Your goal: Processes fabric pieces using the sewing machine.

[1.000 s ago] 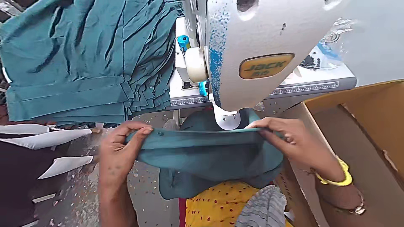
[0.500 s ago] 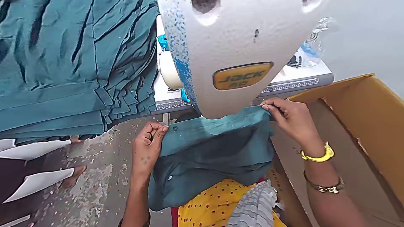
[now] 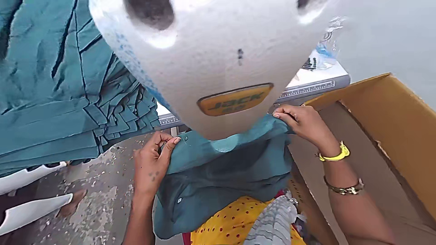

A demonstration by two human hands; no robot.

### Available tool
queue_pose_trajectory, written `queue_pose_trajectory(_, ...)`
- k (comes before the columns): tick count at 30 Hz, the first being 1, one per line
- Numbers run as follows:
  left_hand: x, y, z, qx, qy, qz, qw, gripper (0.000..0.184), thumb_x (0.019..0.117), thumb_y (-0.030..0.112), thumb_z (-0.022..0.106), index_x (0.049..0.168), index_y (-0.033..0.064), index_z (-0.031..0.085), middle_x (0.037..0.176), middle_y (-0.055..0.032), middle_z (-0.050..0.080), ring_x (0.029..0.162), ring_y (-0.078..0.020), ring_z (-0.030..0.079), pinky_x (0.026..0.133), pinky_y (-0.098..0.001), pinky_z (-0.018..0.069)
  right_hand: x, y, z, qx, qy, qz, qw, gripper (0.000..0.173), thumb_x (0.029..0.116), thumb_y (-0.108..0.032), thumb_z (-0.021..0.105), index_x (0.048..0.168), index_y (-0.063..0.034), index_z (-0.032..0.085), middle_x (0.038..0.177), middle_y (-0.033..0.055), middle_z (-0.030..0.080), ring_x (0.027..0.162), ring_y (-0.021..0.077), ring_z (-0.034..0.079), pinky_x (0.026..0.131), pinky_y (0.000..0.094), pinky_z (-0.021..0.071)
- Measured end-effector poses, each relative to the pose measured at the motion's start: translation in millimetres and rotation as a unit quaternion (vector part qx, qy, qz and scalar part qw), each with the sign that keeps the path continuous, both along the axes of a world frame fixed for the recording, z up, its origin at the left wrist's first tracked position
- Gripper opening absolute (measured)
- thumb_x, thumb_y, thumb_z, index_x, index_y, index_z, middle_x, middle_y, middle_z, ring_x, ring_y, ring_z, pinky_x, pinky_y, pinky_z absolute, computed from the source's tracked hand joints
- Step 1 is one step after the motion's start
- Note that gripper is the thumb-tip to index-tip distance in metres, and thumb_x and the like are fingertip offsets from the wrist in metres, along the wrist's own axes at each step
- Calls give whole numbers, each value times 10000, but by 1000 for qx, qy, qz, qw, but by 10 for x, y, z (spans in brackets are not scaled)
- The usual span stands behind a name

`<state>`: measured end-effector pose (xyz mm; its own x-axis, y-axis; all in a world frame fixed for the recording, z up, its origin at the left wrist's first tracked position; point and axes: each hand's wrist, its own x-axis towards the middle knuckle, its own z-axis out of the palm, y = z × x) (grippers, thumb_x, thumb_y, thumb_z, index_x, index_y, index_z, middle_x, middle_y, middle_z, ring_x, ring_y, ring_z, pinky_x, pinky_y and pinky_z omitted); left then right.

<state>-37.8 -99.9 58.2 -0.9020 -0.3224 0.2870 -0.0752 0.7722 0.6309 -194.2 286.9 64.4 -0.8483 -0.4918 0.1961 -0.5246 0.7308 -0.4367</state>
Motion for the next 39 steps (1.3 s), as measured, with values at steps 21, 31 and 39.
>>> queue_pose_trajectory(21,-321,973,-70,387,49,-20,921,437,973,118,545,1286,-136,376,991,12,569,904,81,587,834,-109,500,-485,-615,-71,-125,197,9,972,119,963,-74,646,989,30,697,976,220,694,929,374,696,800,482,561)
queue_pose_trajectory(31,-131,858,79,165,-6,-74,984,298,978,282,582,864,14,640,704,9,593,641,0,556,604,-206,470,-68,-873,343,-191,148,61,968,125,933,-117,681,943,6,702,849,99,697,760,145,674,697,307,550)
queue_pose_trajectory(39,196,931,202,128,45,-245,960,268,1009,321,615,981,85,737,791,30,707,689,50,612,639,-117,501,322,-1237,304,-82,339,269,898,164,913,-104,649,786,-96,752,716,46,703,742,203,690,622,319,506)
